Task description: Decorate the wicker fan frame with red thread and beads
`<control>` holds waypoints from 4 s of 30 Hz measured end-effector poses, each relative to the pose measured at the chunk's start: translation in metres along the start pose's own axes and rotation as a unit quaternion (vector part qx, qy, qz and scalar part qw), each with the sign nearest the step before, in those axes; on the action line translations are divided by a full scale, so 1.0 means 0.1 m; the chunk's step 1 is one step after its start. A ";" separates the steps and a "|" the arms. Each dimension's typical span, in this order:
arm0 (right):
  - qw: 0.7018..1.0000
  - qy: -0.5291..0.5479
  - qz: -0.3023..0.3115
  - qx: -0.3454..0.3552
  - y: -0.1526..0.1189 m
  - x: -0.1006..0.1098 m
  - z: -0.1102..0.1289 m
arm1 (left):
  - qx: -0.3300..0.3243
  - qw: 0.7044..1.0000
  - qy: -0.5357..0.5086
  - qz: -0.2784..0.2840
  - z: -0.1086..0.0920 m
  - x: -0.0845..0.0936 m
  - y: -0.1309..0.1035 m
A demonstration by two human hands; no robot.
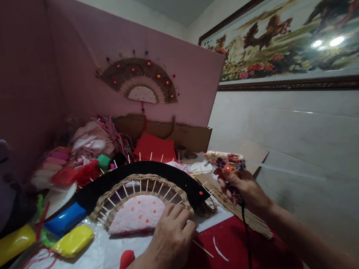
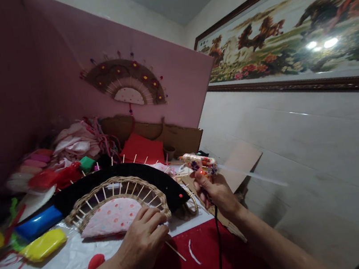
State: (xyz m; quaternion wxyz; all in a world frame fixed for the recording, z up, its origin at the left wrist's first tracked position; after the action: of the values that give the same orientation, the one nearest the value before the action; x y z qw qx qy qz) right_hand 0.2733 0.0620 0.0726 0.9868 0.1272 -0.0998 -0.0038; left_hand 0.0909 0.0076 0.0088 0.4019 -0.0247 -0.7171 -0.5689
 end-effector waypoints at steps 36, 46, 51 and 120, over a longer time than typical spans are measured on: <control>0.885 0.385 -0.098 -0.243 -0.51 -0.50 -0.64 | 0.267 0.943 -0.165 -0.107 0.59 0.27 0.40; 0.817 0.517 -0.109 -0.230 -0.25 -0.96 -0.72 | 0.371 0.897 -0.230 -0.070 0.94 0.01 0.60; 0.805 0.533 -0.113 -0.236 -0.21 -1.08 -0.74 | 0.369 0.900 -0.227 -0.050 0.98 -0.05 0.62; 0.801 0.559 -0.121 -0.178 -0.23 -1.07 -0.66 | 0.010 0.994 0.099 -0.044 0.53 0.15 0.48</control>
State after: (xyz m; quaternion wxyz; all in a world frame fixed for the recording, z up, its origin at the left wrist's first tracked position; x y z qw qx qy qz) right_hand 0.1818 0.0598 -0.0171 0.8681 -0.0601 0.4879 -0.0686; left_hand 0.0754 0.0627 0.0544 0.4459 0.0679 -0.6796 -0.5785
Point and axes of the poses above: each hand's wrist, its own y-axis towards the middle knuckle, its own x-axis out of the back of the hand, z = x × y, the point moved 5 cm from there along y, towards the middle knuckle, and after that the axes turned 2 degrees about -z, right-handed, at the moved point
